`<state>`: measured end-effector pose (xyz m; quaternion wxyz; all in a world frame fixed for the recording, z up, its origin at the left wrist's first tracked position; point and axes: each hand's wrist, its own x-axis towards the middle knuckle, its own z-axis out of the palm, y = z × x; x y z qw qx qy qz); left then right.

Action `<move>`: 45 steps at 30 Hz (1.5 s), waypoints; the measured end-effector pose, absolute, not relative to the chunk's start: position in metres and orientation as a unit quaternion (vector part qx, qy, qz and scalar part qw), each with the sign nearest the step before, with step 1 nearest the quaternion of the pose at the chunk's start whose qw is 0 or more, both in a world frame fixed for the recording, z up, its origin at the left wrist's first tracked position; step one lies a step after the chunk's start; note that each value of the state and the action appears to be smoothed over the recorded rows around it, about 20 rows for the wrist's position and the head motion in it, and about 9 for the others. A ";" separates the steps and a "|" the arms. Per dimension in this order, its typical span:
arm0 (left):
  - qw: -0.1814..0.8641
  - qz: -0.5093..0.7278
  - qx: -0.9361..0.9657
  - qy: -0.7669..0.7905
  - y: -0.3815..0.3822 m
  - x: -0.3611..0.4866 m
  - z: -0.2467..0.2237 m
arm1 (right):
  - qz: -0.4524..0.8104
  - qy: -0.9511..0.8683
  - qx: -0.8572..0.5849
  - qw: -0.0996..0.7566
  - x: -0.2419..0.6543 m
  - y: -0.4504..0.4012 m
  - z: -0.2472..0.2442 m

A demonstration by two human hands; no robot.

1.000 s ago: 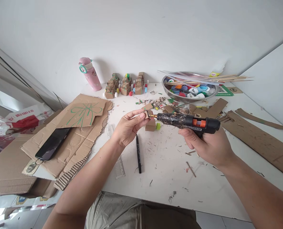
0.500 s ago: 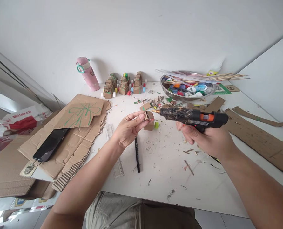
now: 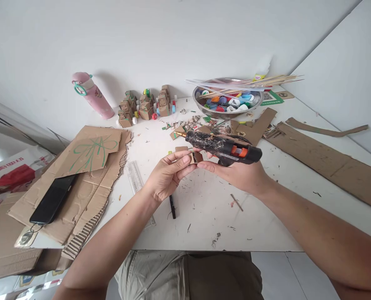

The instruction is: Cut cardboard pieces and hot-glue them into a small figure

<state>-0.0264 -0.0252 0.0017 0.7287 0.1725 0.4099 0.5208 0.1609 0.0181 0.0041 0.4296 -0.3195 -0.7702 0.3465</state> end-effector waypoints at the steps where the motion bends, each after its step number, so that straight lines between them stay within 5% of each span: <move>1: 0.728 0.522 0.170 0.411 -0.025 -0.026 0.001 | 0.340 -0.772 -0.321 0.431 0.161 0.018 0.003; 9: 0.720 0.525 0.174 0.420 -0.024 -0.026 -0.008 | 0.227 -0.806 -0.327 0.438 0.165 0.017 0.004; 45: 0.714 0.524 0.226 0.406 -0.025 -0.028 -0.007 | 0.237 -0.815 -0.313 0.426 0.167 0.014 0.004</move>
